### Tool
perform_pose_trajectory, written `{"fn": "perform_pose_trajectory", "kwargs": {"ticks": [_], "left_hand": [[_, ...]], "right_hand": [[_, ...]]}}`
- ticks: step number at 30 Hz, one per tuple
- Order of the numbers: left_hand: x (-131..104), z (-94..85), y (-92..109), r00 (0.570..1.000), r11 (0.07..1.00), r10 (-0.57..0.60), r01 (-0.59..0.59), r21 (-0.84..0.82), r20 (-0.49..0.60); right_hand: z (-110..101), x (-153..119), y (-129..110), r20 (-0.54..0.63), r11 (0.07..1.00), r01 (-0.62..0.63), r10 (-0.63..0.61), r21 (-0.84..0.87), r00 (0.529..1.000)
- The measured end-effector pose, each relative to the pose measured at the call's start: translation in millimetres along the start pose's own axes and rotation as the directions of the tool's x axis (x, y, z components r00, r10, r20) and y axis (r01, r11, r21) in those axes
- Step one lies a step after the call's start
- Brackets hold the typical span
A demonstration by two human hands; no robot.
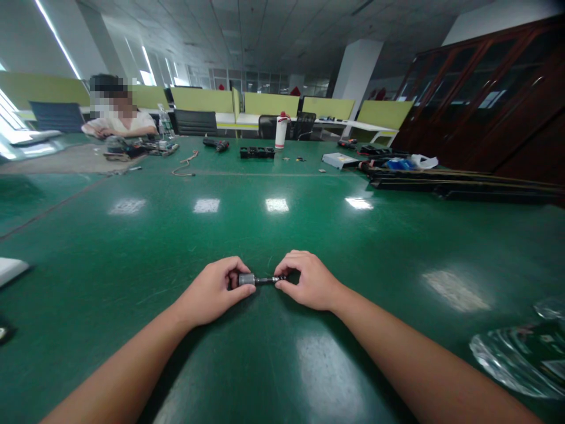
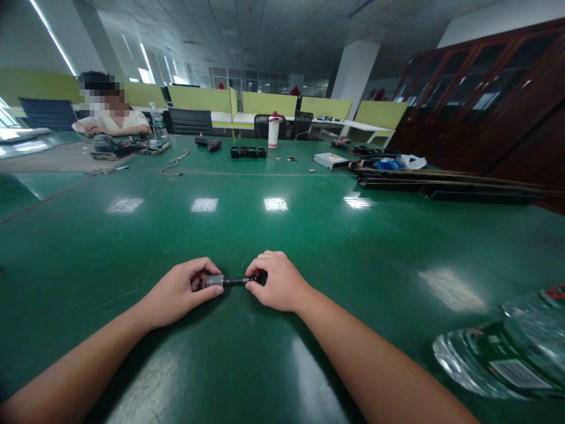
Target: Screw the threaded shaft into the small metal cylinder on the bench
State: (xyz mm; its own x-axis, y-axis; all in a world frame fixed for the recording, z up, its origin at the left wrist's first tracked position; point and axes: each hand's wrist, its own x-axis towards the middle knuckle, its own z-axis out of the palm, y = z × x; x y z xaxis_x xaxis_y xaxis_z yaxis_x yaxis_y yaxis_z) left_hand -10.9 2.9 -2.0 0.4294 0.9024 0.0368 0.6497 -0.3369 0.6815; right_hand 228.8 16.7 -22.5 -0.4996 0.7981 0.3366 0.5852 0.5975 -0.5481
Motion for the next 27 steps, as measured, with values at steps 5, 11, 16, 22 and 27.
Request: {"fn": "perform_pose_trajectory", "kwargs": {"ticks": [5,11,16,22,27], "left_hand": [[0.1,-1.6,1.0,1.0,1.0,-0.003,0.003,-0.006,-0.003],[0.5,-0.2,0.0,1.0,1.0,0.0,0.0,-0.017,0.0],[0.6,0.2,-1.4,1.0,1.0,0.003,-0.003,-0.025,0.01],[-0.4,0.1,-1.5,0.997,0.998,0.058,-0.057,-0.039,0.04],[-0.9,-0.6,1.5,0.995,0.998,0.07,-0.071,0.001,0.077]], "right_hand": [[-7.0,1.2,8.7,-0.012,0.997,-0.066,0.066,0.045,0.998],[-8.4,0.4,9.1,-0.001,0.998,-0.034,0.034,0.056,0.999],[-0.9,2.2,3.4,0.012,0.995,0.033,-0.035,0.09,0.999],[14.2,0.3,-13.1,0.015,0.994,0.069,-0.07,0.08,0.997],[15.2,-0.8,-15.5,0.018,0.996,0.07,-0.071,0.055,0.997]]}}
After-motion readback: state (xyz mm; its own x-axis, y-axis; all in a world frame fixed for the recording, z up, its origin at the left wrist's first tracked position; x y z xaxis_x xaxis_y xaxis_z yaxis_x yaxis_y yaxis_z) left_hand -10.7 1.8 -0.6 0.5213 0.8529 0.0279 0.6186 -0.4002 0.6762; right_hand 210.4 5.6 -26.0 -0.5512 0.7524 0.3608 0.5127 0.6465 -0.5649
